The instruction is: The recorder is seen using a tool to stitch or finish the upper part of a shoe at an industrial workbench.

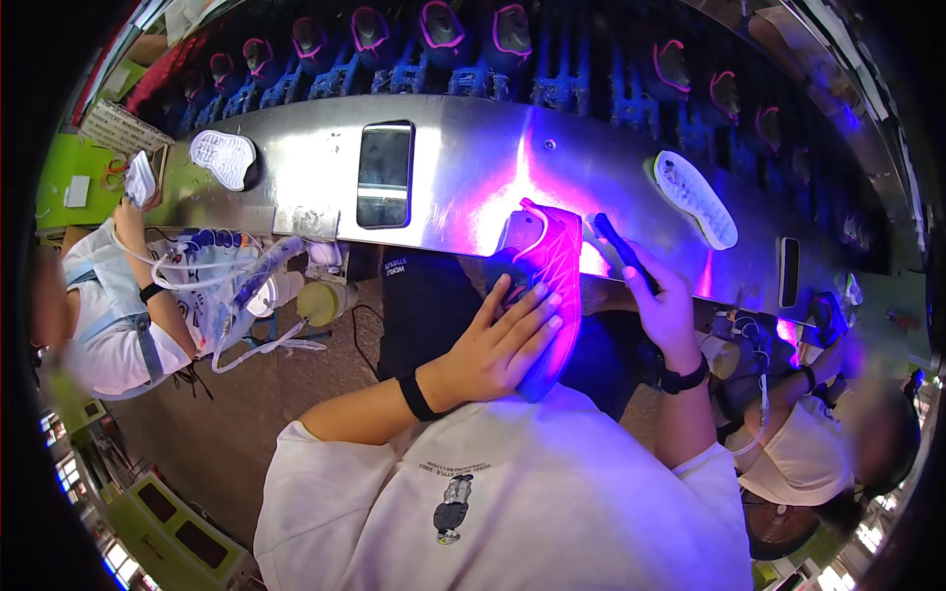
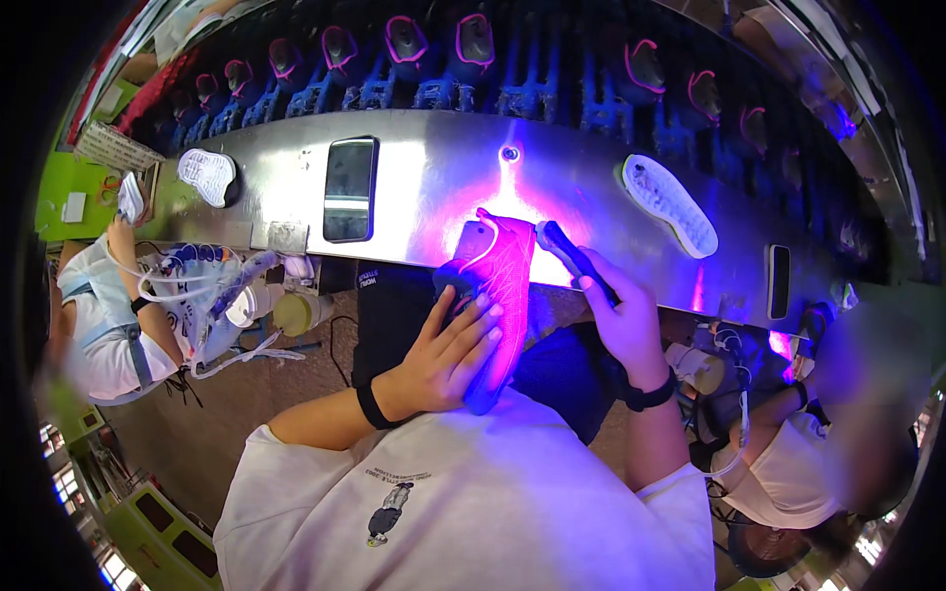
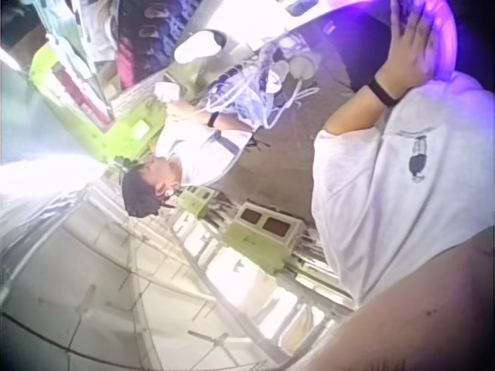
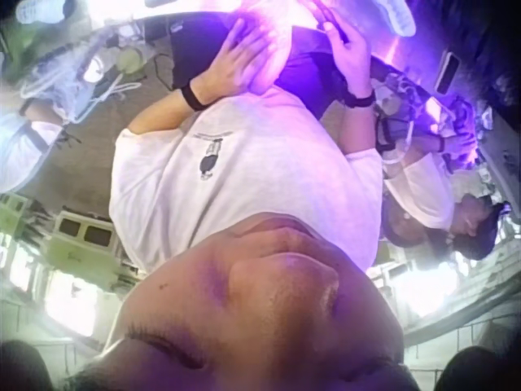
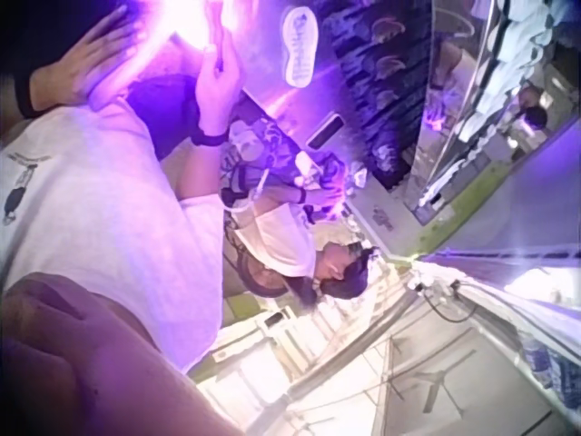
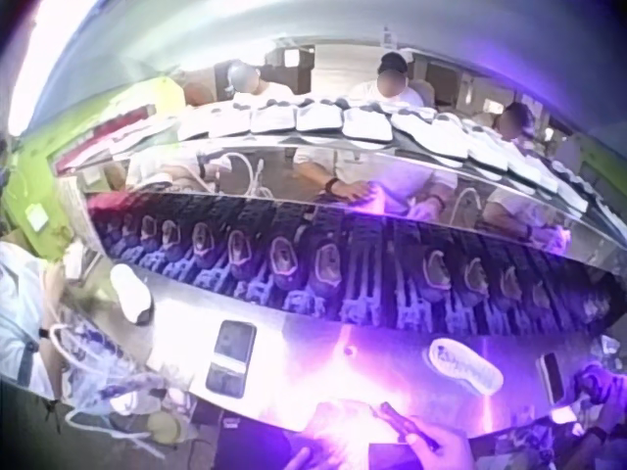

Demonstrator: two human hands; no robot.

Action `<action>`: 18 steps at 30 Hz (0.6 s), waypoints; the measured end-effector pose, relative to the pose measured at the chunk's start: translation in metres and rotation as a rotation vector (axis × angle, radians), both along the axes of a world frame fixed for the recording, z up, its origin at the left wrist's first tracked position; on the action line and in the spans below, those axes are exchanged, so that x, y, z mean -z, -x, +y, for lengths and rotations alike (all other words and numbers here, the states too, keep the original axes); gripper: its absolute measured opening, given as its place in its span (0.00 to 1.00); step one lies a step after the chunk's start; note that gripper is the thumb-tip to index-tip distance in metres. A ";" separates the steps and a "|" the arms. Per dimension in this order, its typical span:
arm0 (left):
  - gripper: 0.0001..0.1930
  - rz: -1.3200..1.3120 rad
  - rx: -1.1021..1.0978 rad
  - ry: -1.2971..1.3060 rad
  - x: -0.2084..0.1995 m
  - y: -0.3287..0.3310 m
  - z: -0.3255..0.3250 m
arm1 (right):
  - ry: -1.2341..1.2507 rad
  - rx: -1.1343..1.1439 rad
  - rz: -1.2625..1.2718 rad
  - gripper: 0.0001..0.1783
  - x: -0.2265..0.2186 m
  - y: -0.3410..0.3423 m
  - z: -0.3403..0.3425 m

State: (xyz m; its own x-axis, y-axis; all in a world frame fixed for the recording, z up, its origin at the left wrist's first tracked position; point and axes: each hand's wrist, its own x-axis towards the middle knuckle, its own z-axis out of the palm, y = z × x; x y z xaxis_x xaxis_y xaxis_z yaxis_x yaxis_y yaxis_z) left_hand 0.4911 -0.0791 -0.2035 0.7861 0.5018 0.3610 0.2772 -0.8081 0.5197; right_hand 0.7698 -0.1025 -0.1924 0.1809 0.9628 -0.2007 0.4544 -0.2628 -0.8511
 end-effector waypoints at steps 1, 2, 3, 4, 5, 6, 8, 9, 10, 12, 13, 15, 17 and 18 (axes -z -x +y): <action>0.27 -0.004 -0.005 0.002 0.001 0.001 -0.001 | 0.002 -0.005 -0.004 0.21 0.001 0.000 0.002; 0.27 -0.025 0.002 0.005 0.003 0.001 -0.003 | -0.023 -0.019 -0.013 0.21 0.003 -0.001 0.004; 0.27 -0.045 0.010 0.006 0.005 0.001 -0.004 | -0.049 -0.032 -0.021 0.21 0.005 -0.001 0.004; 0.27 -0.048 0.008 0.007 0.006 0.002 -0.004 | -0.048 -0.035 -0.024 0.21 0.007 -0.001 0.003; 0.27 -0.028 0.023 -0.013 0.007 0.002 -0.004 | 0.027 -0.013 0.017 0.21 0.009 -0.001 0.000; 0.27 -0.007 0.039 -0.032 0.008 0.003 -0.004 | 0.103 0.009 0.059 0.21 0.011 -0.001 -0.003; 0.26 -0.016 0.032 -0.035 0.008 0.003 -0.005 | 0.104 0.015 0.085 0.21 0.013 0.001 -0.012; 0.25 -0.026 0.030 -0.040 0.007 0.002 -0.005 | 0.104 0.026 0.111 0.21 0.015 0.003 -0.017; 0.25 -0.025 0.028 -0.037 0.007 0.002 -0.005 | 0.107 0.025 0.112 0.21 0.018 0.003 -0.024; 0.25 -0.034 0.040 -0.046 0.006 0.001 -0.004 | 0.078 0.022 0.144 0.21 0.023 0.004 -0.037; 0.25 -0.030 0.040 -0.045 0.006 0.001 -0.002 | 0.154 0.056 0.199 0.21 0.018 0.007 -0.040; 0.27 -0.024 0.053 -0.110 0.005 0.001 0.001 | 0.097 0.014 0.168 0.23 0.022 0.007 -0.041; 0.26 -0.016 0.050 -0.070 0.004 0.000 -0.001 | 0.042 -0.023 0.137 0.25 0.023 0.008 -0.044; 0.25 -0.011 0.046 -0.032 0.004 0.000 -0.002 | 0.056 -0.004 0.181 0.25 0.023 0.008 -0.045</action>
